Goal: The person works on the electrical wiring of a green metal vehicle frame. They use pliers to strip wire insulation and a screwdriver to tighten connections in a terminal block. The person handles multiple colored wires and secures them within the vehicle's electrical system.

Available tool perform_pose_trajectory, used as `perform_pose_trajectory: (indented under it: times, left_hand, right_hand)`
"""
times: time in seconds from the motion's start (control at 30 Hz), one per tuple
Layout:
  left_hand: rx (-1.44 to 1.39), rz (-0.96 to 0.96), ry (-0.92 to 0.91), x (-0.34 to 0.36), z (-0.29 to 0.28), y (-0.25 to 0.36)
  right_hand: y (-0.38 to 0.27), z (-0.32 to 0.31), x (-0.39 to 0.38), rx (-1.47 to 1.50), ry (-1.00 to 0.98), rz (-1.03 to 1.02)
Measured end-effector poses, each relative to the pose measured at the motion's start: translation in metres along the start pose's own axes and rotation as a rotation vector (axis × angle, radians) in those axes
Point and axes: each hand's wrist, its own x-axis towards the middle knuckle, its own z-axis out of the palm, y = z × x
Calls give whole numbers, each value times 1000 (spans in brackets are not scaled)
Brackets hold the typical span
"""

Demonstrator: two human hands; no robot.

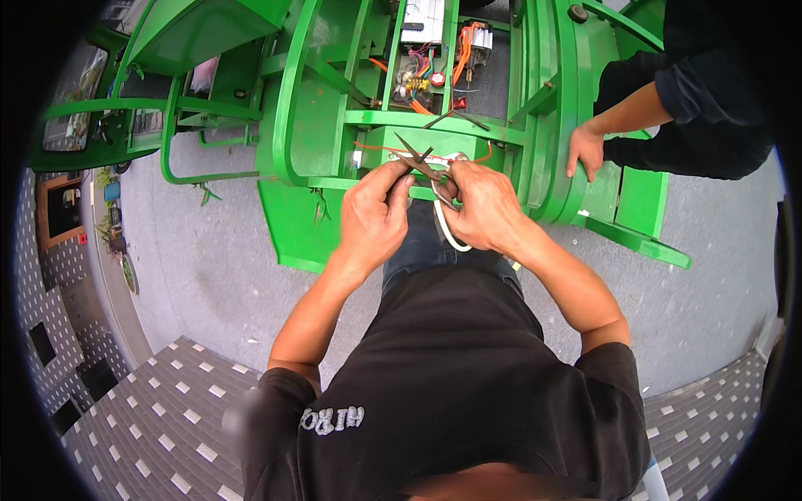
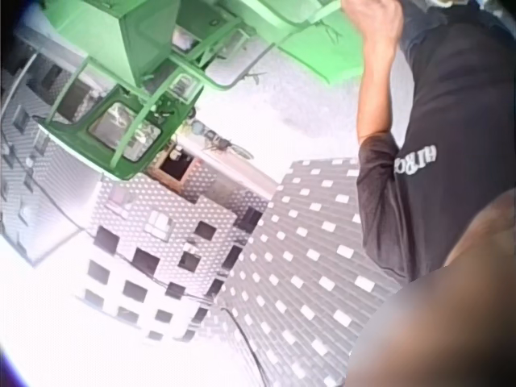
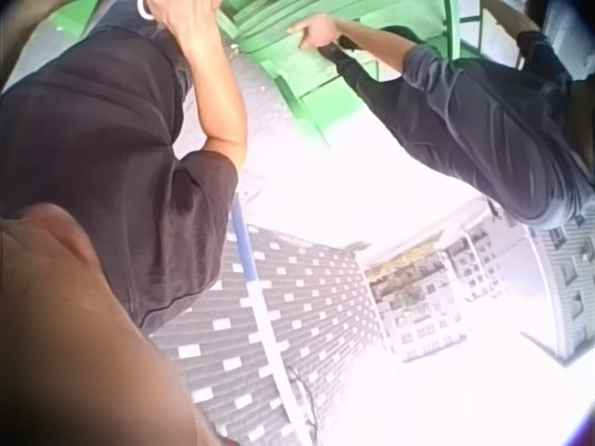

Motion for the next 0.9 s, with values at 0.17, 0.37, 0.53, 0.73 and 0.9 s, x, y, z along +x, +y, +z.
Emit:
perform_pose_trajectory:
  times: [0.17,0.37,0.53,0.73,0.9]
  left_hand:
    - [-314,-105,137,-6,14,-10]
    - [-131,25,176,-14,8,-23]
    - [-171,38,189,-19,6,-29]
    - [-372,-112,100,-30,-1,-32]
    - [-563,-274,-28,-37,-11,-29]
  right_hand:
    - [1,14,-3,-12,-41,28]
    - [1,26,-1,-18,27,-75]
    - [1,34,-2,-12,-12,-84]
    - [-1,38,-3,-63,2,-154]
    - [6,40,-3,-88,35,-246]
